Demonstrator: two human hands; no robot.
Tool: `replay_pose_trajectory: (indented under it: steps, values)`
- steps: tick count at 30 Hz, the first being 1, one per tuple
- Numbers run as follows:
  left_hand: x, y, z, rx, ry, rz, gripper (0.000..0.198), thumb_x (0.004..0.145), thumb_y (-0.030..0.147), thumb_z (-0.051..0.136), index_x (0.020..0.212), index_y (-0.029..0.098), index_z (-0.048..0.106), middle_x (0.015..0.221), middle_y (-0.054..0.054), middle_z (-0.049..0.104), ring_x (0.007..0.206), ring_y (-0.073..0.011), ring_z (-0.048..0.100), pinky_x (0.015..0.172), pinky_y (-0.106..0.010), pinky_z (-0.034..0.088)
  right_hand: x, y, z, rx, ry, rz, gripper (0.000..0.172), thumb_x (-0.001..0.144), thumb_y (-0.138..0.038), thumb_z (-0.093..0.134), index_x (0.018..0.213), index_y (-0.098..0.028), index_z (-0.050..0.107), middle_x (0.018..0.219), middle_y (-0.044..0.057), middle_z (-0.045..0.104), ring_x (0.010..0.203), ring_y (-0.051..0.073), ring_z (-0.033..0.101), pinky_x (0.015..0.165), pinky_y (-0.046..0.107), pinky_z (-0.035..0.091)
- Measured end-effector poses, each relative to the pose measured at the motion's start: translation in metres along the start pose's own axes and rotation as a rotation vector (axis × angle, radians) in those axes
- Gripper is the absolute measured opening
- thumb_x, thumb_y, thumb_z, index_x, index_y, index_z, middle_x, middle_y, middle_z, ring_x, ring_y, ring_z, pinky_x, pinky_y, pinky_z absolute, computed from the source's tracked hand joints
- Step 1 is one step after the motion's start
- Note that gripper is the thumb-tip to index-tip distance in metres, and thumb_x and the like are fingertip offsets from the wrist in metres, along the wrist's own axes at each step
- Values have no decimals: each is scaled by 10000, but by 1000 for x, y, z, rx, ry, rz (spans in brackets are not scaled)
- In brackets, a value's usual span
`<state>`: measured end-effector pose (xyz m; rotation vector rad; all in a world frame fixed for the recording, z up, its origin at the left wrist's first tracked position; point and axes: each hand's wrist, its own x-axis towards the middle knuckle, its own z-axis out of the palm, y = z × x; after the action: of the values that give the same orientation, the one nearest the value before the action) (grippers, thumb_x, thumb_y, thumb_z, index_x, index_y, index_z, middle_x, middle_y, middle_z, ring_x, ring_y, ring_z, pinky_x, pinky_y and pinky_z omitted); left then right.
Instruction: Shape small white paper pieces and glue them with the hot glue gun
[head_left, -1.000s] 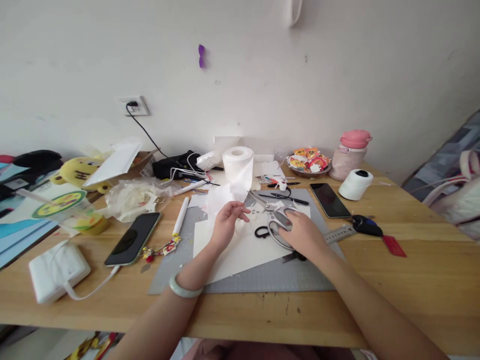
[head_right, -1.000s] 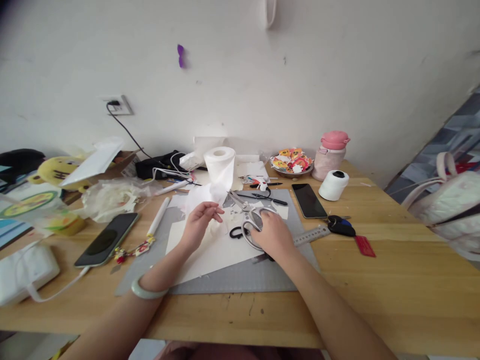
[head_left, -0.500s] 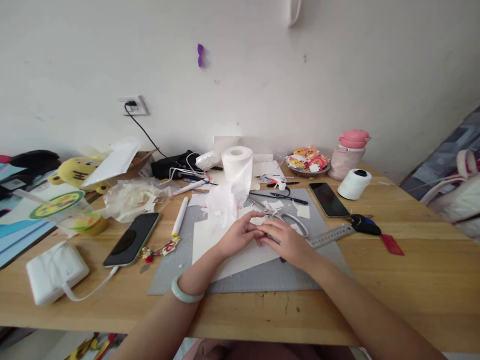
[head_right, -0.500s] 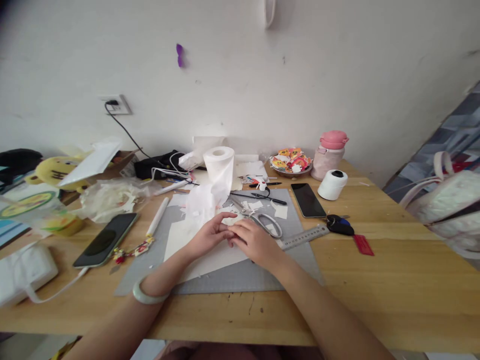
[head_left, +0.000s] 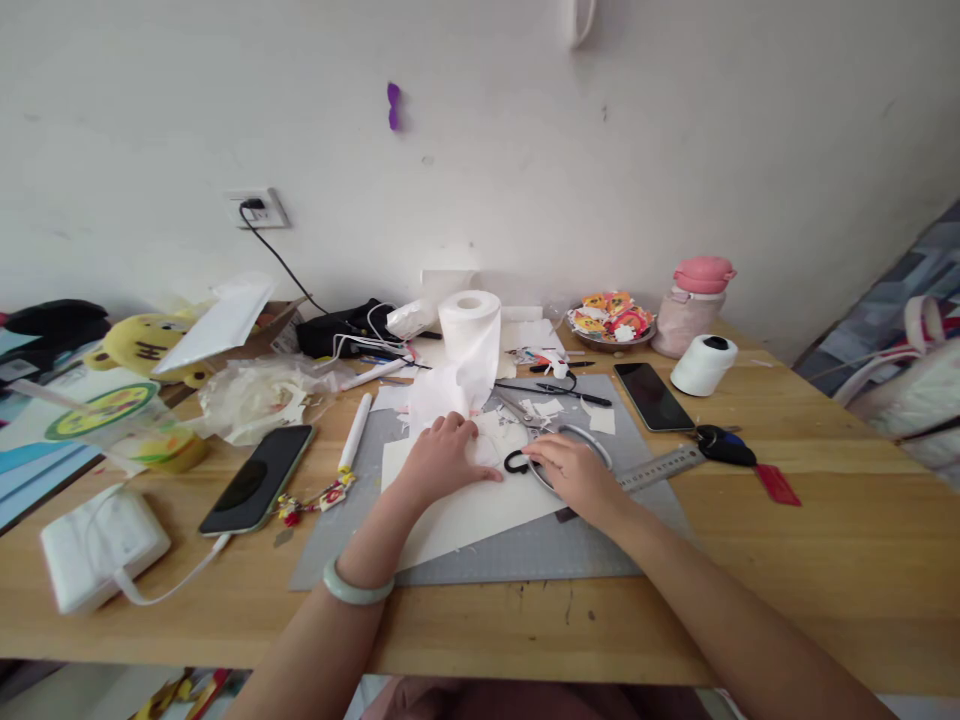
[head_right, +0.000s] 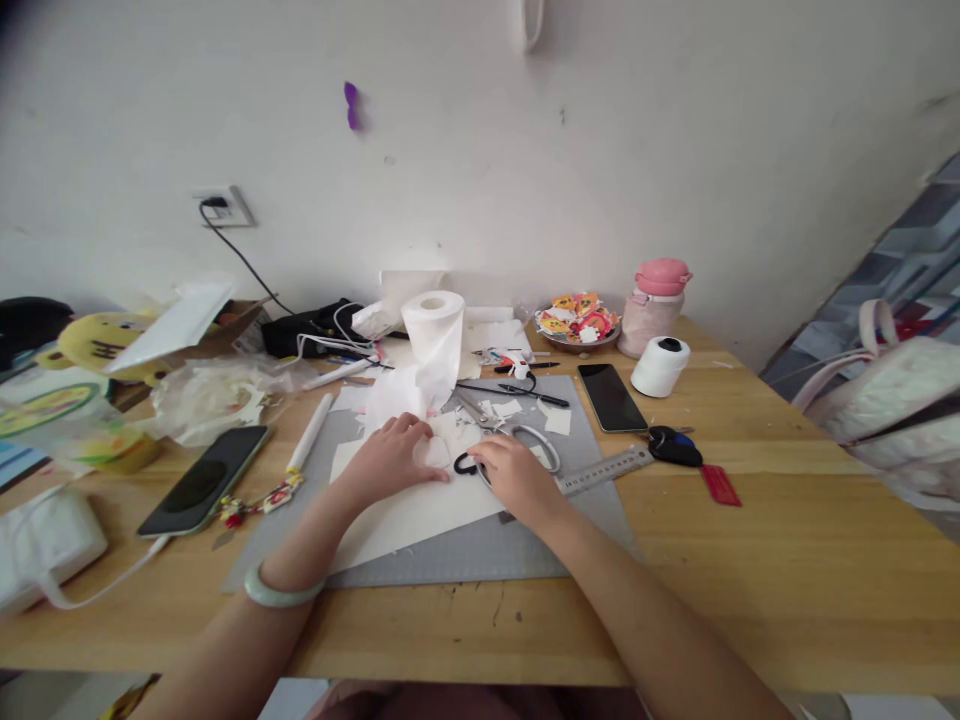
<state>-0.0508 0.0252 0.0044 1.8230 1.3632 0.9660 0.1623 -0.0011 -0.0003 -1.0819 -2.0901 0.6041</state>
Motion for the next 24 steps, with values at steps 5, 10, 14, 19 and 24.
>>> replay_pose_trajectory:
  steps: [5,10,14,19,24]
  values:
    - [0,0,0,112,-59,15,361,422,398,813,635,230,575,796,-45,557,929,-333,519,821,-357,384,2,-1,0,-11,40,53,189,839,-185,477,846,-212,664,880,66,672,843,200,606,781,356,460]
    - [-1,6,2,118,-127,89,318,534,269,764,821,248,628,894,-34,613,823,-266,575,747,-313,411,3,-3,1,-14,63,91,132,813,-184,515,789,-216,641,818,46,654,783,185,597,732,321,452]
    - [-2,7,6,105,-196,163,320,621,167,696,922,266,646,971,-36,641,783,-222,599,734,-297,426,3,-5,2,-14,93,126,110,801,-180,514,768,-209,614,778,41,621,708,174,579,652,296,444]
    - [-3,2,10,127,-222,234,174,766,226,620,937,193,613,954,-47,633,775,-166,579,748,-341,454,2,-7,3,1,112,132,92,788,-166,512,763,-206,591,748,30,597,667,158,568,615,276,449]
    - [-2,-2,13,140,-222,262,194,854,330,524,945,172,593,925,-45,619,774,-148,578,720,-342,484,1,-7,4,5,126,95,116,791,-149,496,787,-200,600,774,43,613,677,161,576,634,285,460]
